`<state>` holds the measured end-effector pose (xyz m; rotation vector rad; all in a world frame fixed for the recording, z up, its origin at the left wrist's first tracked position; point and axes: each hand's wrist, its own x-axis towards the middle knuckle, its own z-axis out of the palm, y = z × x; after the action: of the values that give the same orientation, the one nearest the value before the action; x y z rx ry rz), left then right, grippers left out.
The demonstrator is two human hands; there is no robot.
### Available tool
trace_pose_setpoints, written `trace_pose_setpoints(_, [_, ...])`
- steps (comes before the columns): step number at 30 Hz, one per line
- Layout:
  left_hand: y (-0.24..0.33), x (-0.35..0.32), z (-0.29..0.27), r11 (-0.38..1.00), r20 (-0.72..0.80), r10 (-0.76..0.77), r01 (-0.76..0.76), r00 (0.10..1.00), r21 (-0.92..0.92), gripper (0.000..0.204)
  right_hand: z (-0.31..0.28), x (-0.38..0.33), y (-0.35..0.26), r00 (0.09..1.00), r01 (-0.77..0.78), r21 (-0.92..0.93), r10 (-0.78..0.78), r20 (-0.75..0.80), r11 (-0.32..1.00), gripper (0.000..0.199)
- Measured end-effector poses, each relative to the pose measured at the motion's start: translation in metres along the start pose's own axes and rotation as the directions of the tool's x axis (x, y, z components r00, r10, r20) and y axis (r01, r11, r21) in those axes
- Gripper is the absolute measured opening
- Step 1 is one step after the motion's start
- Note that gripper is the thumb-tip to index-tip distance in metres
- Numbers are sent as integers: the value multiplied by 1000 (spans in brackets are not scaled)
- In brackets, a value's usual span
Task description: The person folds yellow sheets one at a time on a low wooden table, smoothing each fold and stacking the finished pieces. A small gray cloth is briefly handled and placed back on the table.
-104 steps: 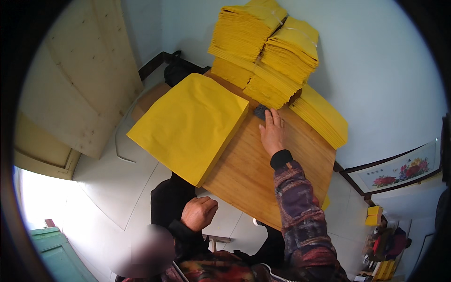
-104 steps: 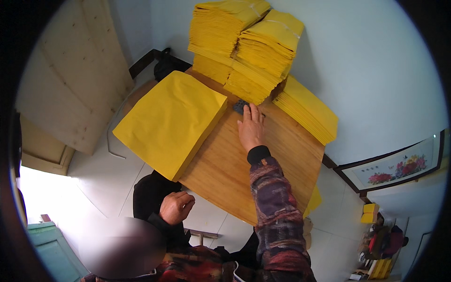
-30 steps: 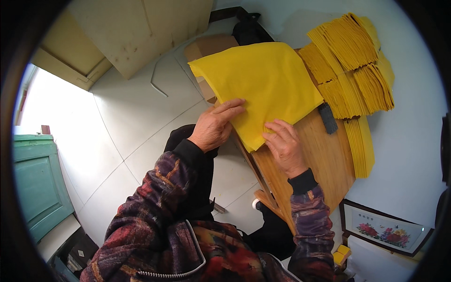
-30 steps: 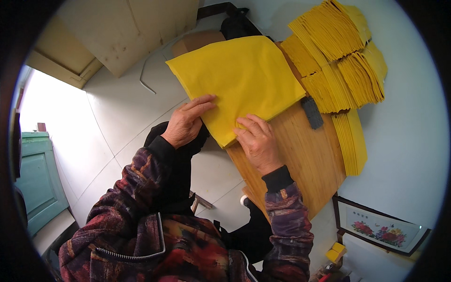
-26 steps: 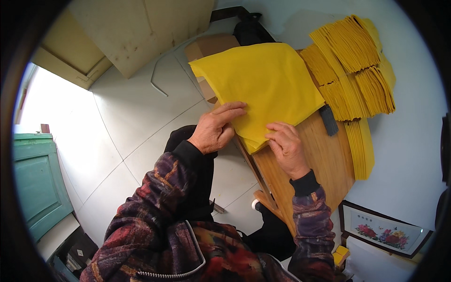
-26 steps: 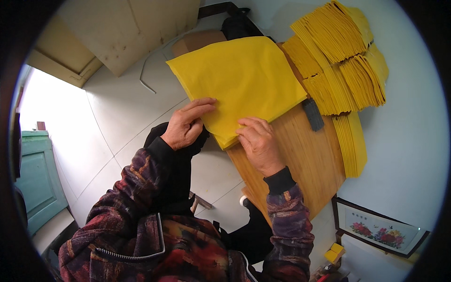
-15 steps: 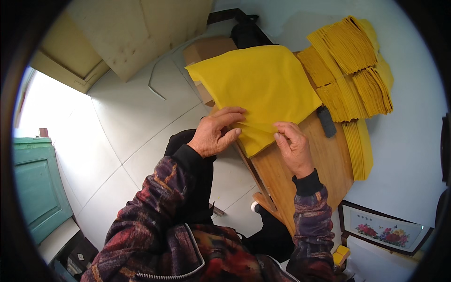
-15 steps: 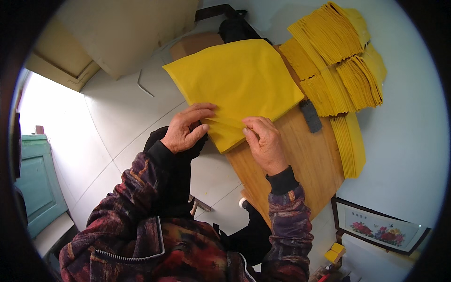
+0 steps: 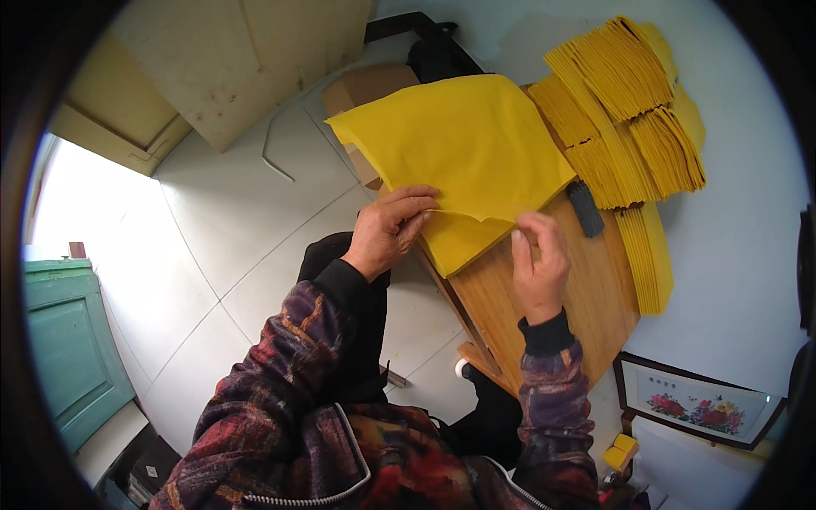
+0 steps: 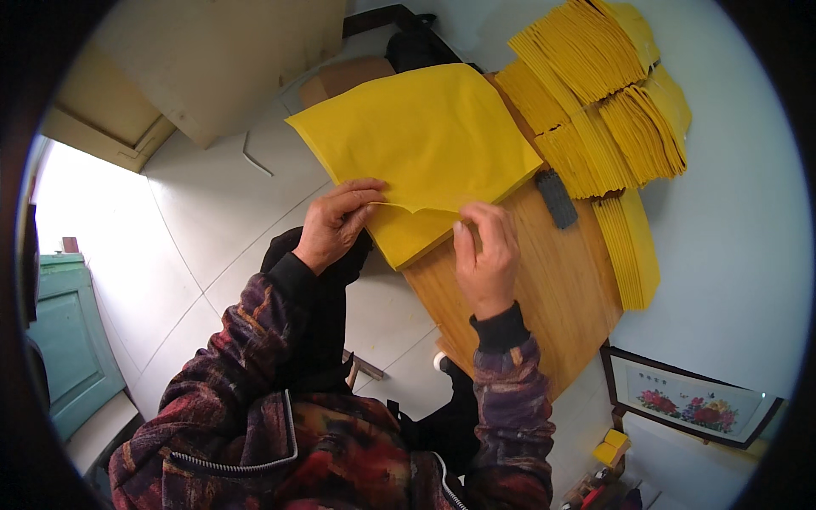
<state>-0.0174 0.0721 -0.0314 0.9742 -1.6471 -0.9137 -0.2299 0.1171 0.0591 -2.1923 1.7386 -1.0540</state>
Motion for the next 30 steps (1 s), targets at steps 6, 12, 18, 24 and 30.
trace_pose_setpoints(6, [1,1,3,1000,-36,-4,4,999,0,13,11,-30,-13,905,276,-187,-189,381,943,44])
trace_pose_setpoints(12, [5,0,2,1000,-27,26,-26,999,3,14,21,-25,0,887,388,-241,-288,362,890,36])
trace_pose_setpoints(18, [8,1,0,1000,17,-10,10,1000,-17,16,19,-16,5,905,322,-98,-276,324,942,20])
trace_pose_setpoints(24, [7,0,-2,1000,34,6,-6,999,-1,15,18,-5,6,943,121,71,-137,304,990,15])
trace_pose_setpoints(30, [5,0,-7,999,64,29,-26,998,-45,21,15,3,4,951,-120,231,44,306,966,12])
